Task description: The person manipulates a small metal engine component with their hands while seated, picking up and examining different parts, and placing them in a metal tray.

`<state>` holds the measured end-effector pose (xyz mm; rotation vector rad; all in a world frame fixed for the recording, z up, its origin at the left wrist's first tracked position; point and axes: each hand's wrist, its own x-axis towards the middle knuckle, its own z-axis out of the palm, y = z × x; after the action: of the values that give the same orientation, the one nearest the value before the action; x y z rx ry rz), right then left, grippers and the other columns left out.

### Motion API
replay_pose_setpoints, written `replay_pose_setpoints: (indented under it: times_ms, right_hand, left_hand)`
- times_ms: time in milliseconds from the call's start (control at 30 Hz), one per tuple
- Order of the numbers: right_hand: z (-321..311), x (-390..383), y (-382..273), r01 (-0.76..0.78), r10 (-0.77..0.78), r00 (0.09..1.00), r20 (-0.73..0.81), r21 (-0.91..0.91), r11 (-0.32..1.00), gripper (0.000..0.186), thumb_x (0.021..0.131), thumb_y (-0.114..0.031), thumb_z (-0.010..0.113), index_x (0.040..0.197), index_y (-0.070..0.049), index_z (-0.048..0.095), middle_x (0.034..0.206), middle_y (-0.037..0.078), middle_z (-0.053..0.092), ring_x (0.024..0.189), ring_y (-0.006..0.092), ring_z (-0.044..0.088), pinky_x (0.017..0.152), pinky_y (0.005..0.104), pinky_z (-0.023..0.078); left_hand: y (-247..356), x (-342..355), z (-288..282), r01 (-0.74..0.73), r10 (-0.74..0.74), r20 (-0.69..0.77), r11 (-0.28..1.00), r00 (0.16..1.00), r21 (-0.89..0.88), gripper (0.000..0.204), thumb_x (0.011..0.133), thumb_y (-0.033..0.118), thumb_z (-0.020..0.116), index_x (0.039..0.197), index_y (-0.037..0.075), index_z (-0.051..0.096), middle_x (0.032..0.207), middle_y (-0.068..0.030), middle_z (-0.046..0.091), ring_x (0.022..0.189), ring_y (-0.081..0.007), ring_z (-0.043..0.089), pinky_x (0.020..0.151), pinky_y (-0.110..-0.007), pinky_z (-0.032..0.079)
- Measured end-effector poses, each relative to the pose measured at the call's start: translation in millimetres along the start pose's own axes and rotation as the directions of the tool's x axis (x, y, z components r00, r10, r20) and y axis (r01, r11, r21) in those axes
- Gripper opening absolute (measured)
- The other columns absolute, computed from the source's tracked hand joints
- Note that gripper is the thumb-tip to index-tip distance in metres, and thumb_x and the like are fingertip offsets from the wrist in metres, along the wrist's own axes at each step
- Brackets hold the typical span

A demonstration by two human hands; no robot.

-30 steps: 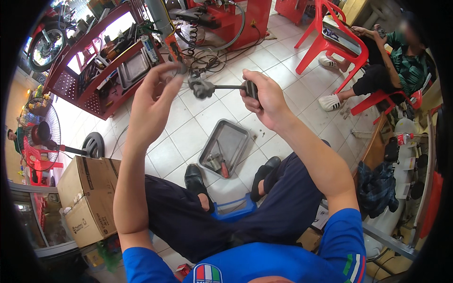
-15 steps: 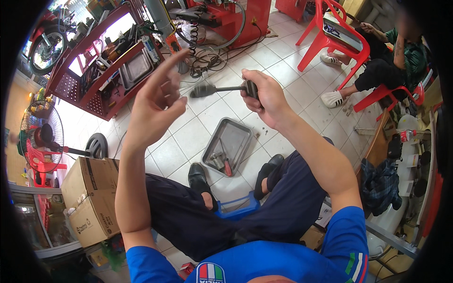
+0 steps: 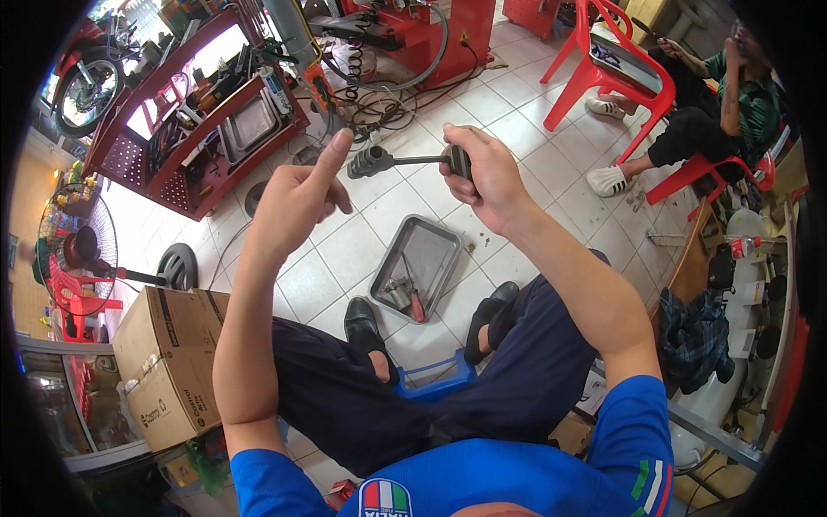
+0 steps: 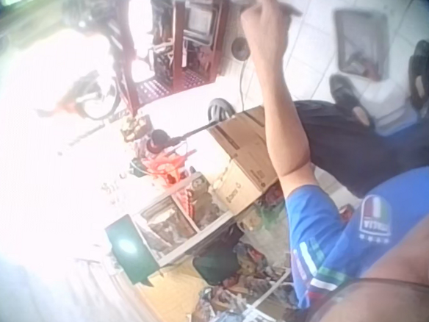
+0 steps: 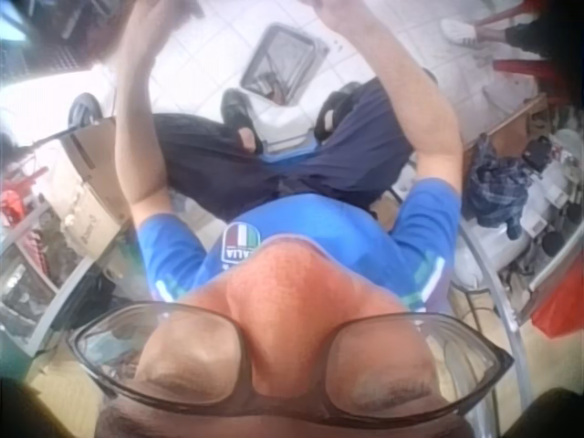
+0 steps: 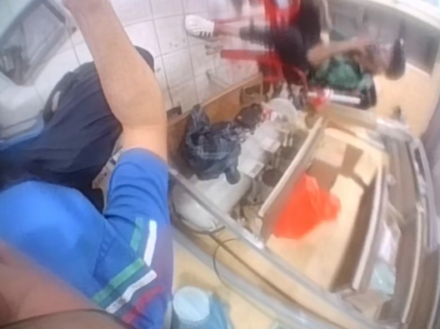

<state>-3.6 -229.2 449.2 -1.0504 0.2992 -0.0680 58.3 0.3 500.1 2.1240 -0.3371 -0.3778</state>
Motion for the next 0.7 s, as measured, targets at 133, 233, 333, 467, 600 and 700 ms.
replay_pose_setpoints:
  times_ms: [133,233,333,467,600,700]
  right_hand:
    - [0,-1,1,0.002,-0.003,1.0,-0.009,-0.021,1.0,0.02,0.096,-0.026,0.06,0.092,-0.008,0.052,0.071,0.006,0.058,0.043,0.007,0.039,0.037,0.0233,0.027]
    - [1,2,0,0.0,0.0,1.0,0.014,-0.001,1.0,0.02,0.096,-0.026,0.06,0.092,-0.008,0.052,0.071,0.006,0.058,0.043,0.0071,0.038,0.038,0.0231,0.027]
    - [-9,7,1,0.011,-0.012,0.999,0.039,0.03,1.0,0.025,0.095,-0.028,0.061,0.097,-0.007,0.047,0.072,0.009,0.058,0.043,0.0075,0.04,0.037,0.0244,0.027]
    - [-8,5,-3,0.022,-0.024,0.999,0.045,0.042,0.999,0.028,0.095,-0.029,0.061,0.097,-0.006,0.045,0.072,0.01,0.058,0.043,0.0078,0.041,0.037,0.0249,0.028]
    - [-5,2,-2,0.025,-0.025,0.999,0.027,0.001,1.0,0.025,0.095,-0.028,0.061,0.095,-0.007,0.048,0.071,0.008,0.058,0.043,0.0076,0.04,0.038,0.0244,0.027]
    - [0,-1,-2,0.021,-0.021,1.0,-0.011,-0.003,1.0,0.019,0.096,-0.026,0.06,0.091,-0.009,0.052,0.069,0.005,0.057,0.043,0.0072,0.038,0.038,0.0237,0.026]
  left_hand:
    - [7,1,-4,0.112,-0.1,0.176,0.992,0.979,-0.059,0.053,0.096,0.049,0.061,0.094,-0.003,0.072,0.057,0.0063,0.039,0.053,-0.0036,0.035,0.052,-0.02,0.028]
    - [-11,-3,2,-0.363,0.405,0.097,0.885,0.909,-0.293,0.048,0.091,0.021,0.071,0.131,-0.002,0.057,0.075,0.0038,0.048,0.065,-0.0048,0.043,0.061,-0.019,0.037]
    - [-7,-3,-4,-0.405,0.473,0.129,0.843,0.872,-0.354,0.075,0.084,-0.003,0.069,0.151,0.003,0.035,0.09,0.0027,0.049,0.075,-0.0063,0.046,0.071,-0.02,0.041]
    - [-7,2,-4,-0.34,0.324,-0.106,0.856,0.94,-0.39,0.04,0.094,0.017,0.065,0.131,0.002,0.056,0.085,0.0047,0.049,0.072,-0.0031,0.044,0.061,-0.019,0.034]
    - [-2,3,-3,-0.051,0.058,0.061,0.993,0.996,-0.104,0.059,0.092,0.056,0.063,0.084,-0.002,0.07,0.065,0.0012,0.05,0.065,-0.008,0.044,0.058,-0.026,0.034]
    - [-4,1,10,-0.174,0.173,-0.081,0.985,0.982,-0.009,0.06,0.095,0.057,0.058,0.075,0.002,0.069,0.06,0.0052,0.042,0.058,-0.0047,0.036,0.054,-0.023,0.027]
